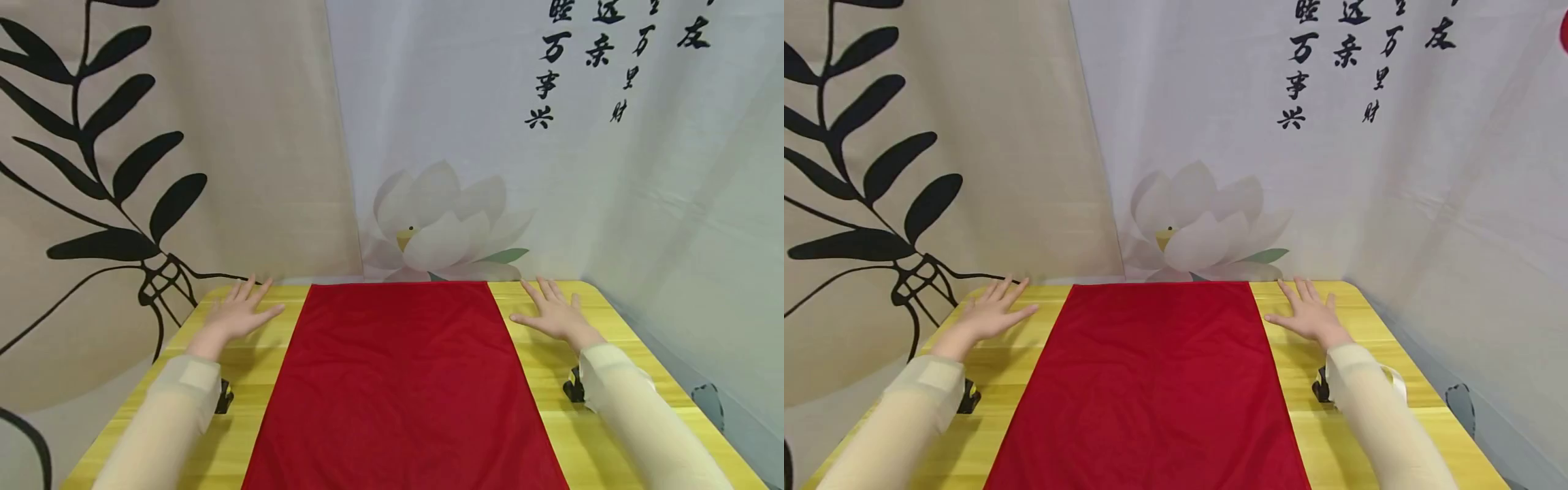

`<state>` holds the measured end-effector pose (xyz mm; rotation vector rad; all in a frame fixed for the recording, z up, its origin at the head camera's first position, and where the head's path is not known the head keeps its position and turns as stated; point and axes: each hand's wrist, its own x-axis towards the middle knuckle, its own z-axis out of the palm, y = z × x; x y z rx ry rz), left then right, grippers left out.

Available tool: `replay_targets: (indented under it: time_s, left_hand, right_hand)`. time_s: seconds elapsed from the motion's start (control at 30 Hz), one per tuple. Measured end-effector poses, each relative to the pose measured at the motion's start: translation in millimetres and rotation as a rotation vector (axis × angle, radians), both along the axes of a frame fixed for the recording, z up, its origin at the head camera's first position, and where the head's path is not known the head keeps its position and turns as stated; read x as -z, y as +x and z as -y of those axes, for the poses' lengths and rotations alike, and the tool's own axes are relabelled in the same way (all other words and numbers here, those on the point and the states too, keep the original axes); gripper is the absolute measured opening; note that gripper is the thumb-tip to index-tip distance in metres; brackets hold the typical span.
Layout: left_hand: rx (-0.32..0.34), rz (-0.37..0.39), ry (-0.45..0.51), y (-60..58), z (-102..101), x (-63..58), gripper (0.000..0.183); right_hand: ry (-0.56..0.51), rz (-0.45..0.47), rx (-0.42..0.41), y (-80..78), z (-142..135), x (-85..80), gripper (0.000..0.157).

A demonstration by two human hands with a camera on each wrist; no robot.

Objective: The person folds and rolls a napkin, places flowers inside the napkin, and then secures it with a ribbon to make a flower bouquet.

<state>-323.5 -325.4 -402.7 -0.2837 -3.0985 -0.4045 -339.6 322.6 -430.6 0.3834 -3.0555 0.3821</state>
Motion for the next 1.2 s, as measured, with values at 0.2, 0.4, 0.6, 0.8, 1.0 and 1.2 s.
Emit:
replay_targets:
  time_s: [0.2,0.4,0.6,0.8,1.0,1.2]
  left_hand:
    - [0.04,0.004,-0.014,4.9,-22.4,-5.0,0.082]
    - [0.109,-0.036,0.007,19.2,-53.8,-1.6,0.076]
    - [0.242,-0.123,0.02,44.3,-91.5,6.8,0.072]
    - [0.381,-0.134,-0.017,75.1,-132.7,10.9,0.069]
    - [0.516,-0.077,-0.015,107.4,-162.6,24.6,0.066]
    - [0.639,0.018,-0.034,142.0,-185.7,28.1,0.063]
  right_hand:
    - [0.007,-0.046,-0.066,11.7,15.6,-3.9,0.094]
    - [-0.022,-0.102,-0.14,34.3,35.7,-1.3,0.092]
    - [-0.074,-0.125,-0.255,66.8,67.2,-4.4,0.093]
    - [-0.081,-0.161,-0.358,94.7,89.9,-3.3,0.095]
    - [-0.099,-0.114,-0.419,117.7,106.5,-0.1,0.096]
    - [-0.11,0.013,-0.47,140.4,114.4,1.5,0.096]
